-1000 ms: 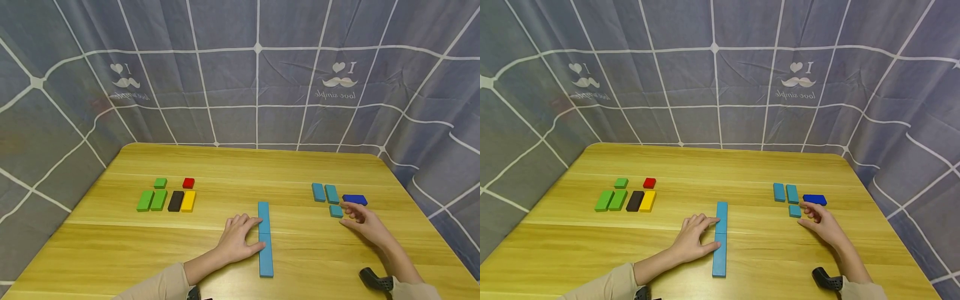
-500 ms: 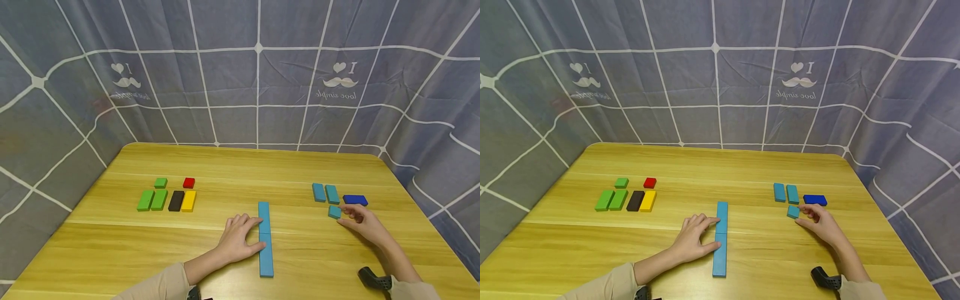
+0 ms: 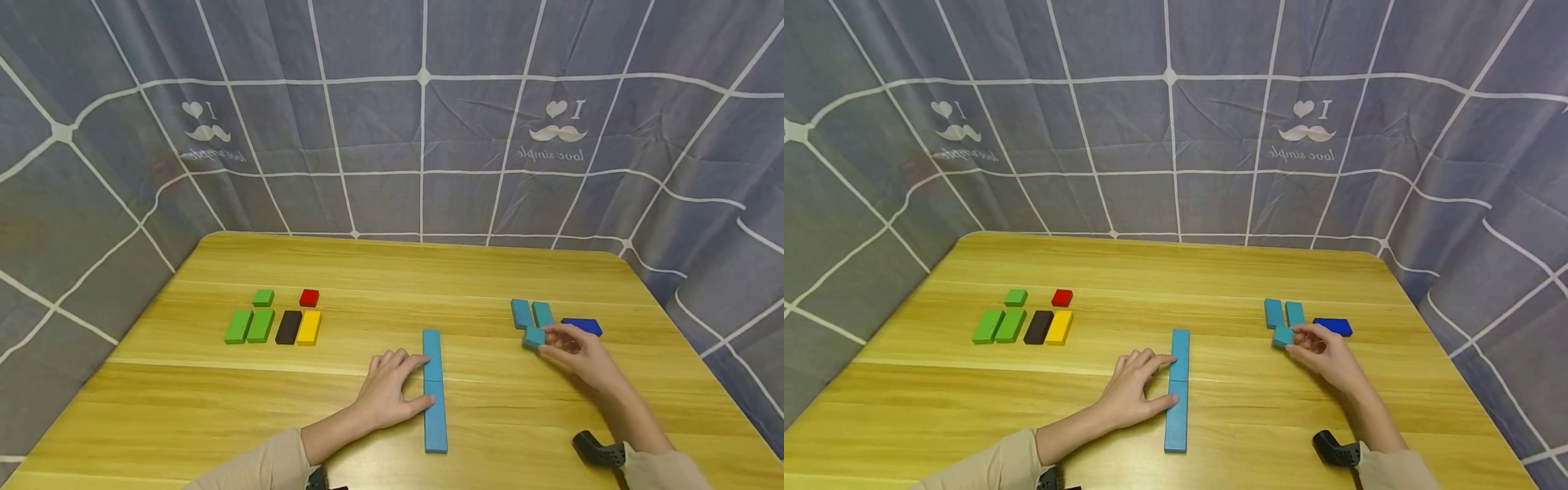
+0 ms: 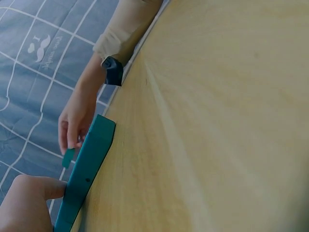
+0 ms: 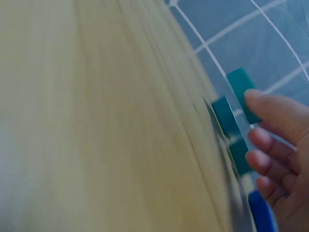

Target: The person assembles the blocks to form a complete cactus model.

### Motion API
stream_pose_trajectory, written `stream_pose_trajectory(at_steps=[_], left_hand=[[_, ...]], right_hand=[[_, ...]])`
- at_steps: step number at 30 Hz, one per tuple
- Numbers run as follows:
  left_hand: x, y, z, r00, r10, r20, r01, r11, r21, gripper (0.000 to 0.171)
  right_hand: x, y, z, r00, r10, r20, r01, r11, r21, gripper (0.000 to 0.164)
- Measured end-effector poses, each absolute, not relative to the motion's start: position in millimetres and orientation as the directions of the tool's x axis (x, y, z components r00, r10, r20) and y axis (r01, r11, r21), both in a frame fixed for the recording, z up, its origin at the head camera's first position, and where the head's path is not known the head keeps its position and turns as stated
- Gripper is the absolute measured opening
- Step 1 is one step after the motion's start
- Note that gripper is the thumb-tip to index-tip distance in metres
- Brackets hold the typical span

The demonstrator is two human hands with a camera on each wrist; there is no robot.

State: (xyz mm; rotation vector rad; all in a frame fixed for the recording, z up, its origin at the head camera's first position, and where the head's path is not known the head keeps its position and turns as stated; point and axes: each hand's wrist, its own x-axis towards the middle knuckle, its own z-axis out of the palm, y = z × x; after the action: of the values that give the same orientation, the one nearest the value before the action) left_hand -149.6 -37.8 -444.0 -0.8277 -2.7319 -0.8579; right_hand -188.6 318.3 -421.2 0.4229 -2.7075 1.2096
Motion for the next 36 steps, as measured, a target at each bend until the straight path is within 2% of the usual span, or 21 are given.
stream_pose_trajectory(at_steps=[11,16,21,26,36], left_hand=[[-150,-37,-441,-0.849,0.463,0.253,0.524,0.688,0.501,0.054],[-151,-37,-440,-0.847,0.465,0.257,0.529,0.691,0.493,0.055],[-151,-37,-440,-0.845,0.467,0.26,0.532,0.693,0.486,0.055],[-151,-38,-440,-0.847,0.466,0.255,0.529,0.695,0.488,0.056],[-150,-38,-442,-0.846,0.466,0.258,0.531,0.701,0.476,0.055]], right_hand=[[-226,261,-409,-0.93,-0.271,0.249,-0.362,0.558,-0.747,0.036],[-244,234,-413,-0.902,-0.322,0.288,-0.424,0.532,-0.733,0.034],[-255,213,-420,-0.892,-0.366,0.265,-0.428,0.497,-0.755,0.032],[-257,196,-425,-0.884,-0.399,0.242,-0.422,0.459,-0.782,0.03],[-240,170,-402,-0.876,-0.431,0.214,-0.416,0.456,-0.787,0.029]])
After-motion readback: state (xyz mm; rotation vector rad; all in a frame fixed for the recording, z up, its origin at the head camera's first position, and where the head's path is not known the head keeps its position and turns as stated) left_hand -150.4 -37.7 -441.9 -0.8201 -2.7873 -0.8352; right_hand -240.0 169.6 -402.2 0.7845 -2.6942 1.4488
